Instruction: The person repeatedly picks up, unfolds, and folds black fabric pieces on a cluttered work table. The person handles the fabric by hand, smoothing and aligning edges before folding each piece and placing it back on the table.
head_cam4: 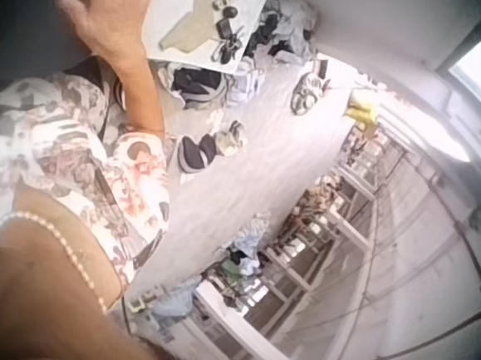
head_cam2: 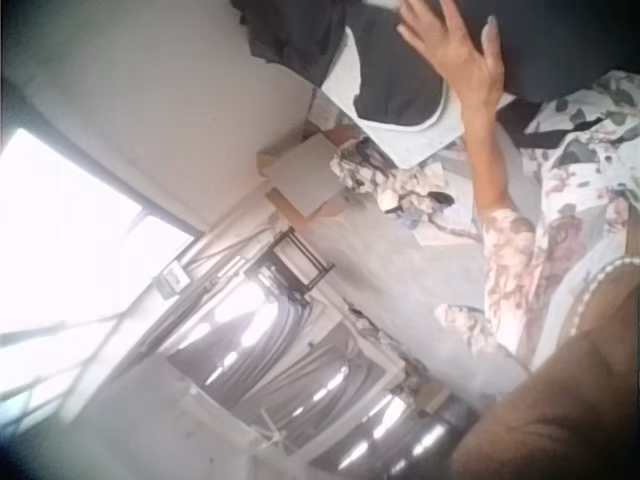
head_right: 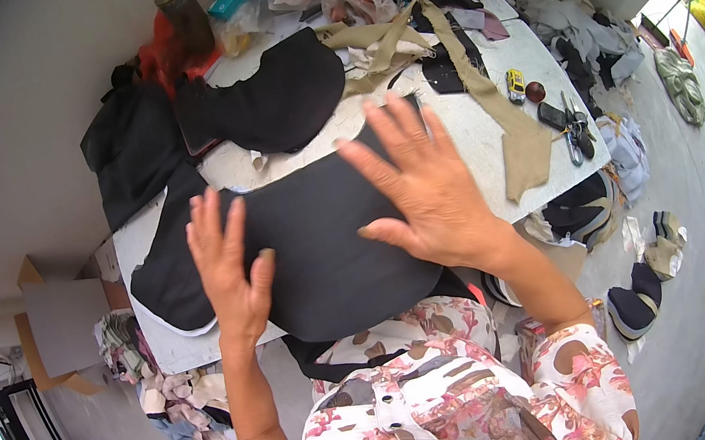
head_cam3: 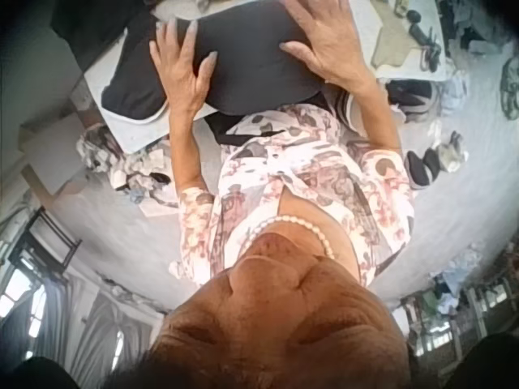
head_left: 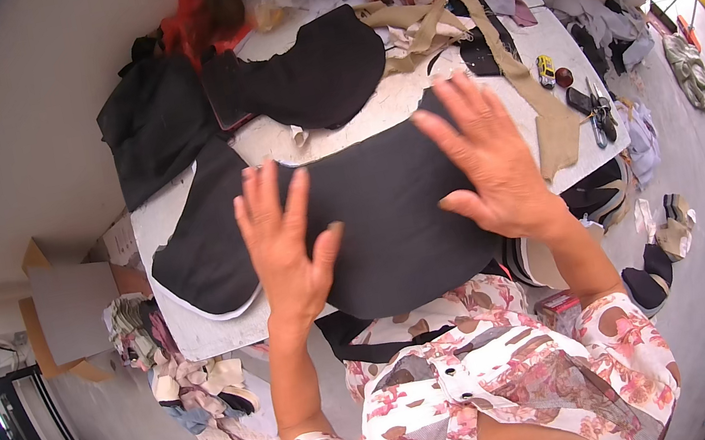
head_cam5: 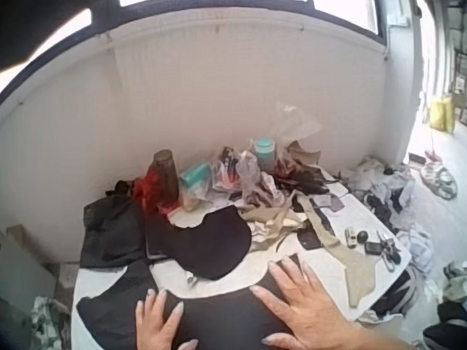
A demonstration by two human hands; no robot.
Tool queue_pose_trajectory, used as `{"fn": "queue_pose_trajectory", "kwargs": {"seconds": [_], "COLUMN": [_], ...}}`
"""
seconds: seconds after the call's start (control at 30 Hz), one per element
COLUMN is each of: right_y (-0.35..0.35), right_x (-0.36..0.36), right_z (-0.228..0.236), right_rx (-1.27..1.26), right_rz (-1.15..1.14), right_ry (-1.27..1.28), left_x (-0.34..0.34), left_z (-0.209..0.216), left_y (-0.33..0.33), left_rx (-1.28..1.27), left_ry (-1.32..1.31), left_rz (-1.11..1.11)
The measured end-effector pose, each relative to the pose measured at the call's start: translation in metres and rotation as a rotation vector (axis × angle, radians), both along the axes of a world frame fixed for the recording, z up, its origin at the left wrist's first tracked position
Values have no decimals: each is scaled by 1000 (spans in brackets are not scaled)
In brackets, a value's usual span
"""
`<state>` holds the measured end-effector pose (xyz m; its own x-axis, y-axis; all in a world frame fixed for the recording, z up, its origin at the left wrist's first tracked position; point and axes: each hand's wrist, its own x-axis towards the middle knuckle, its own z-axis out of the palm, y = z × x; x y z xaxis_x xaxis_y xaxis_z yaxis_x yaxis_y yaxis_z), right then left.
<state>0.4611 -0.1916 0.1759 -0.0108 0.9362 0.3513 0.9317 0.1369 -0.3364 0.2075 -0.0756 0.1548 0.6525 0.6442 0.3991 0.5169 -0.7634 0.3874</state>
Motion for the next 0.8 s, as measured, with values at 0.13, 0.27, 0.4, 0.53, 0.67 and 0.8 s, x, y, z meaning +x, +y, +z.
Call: {"fn": "queue_pose_trajectory", "kwargs": {"seconds": [0.13, 0.27, 0.4, 0.53, 0.67, 0.8], "right_y": [14, 15, 16, 60, 179, 288], "right_x": [-2, 1, 1, -4, -27, -61], "right_z": [-30, -30, -23, 17, 10, -49], "right_rx": [-147, -154, -271, 100, -102, -175], "right_rz": [32, 58, 71, 120, 195, 231], "right_ry": [-141, -157, -185, 52, 323, 6], "left_x": [6, 5, 2, -7, -22, -44], "left_z": [-12, -17, -17, -17, -12, -11], "left_y": [0, 2, 1, 7, 19, 28], "left_rx": [-47, -10, -37, -141, -96, -40], "left_ry": [212, 176, 171, -66, -452, -622], "left_rz": [-71, -91, -82, -133, 5, 233]}}
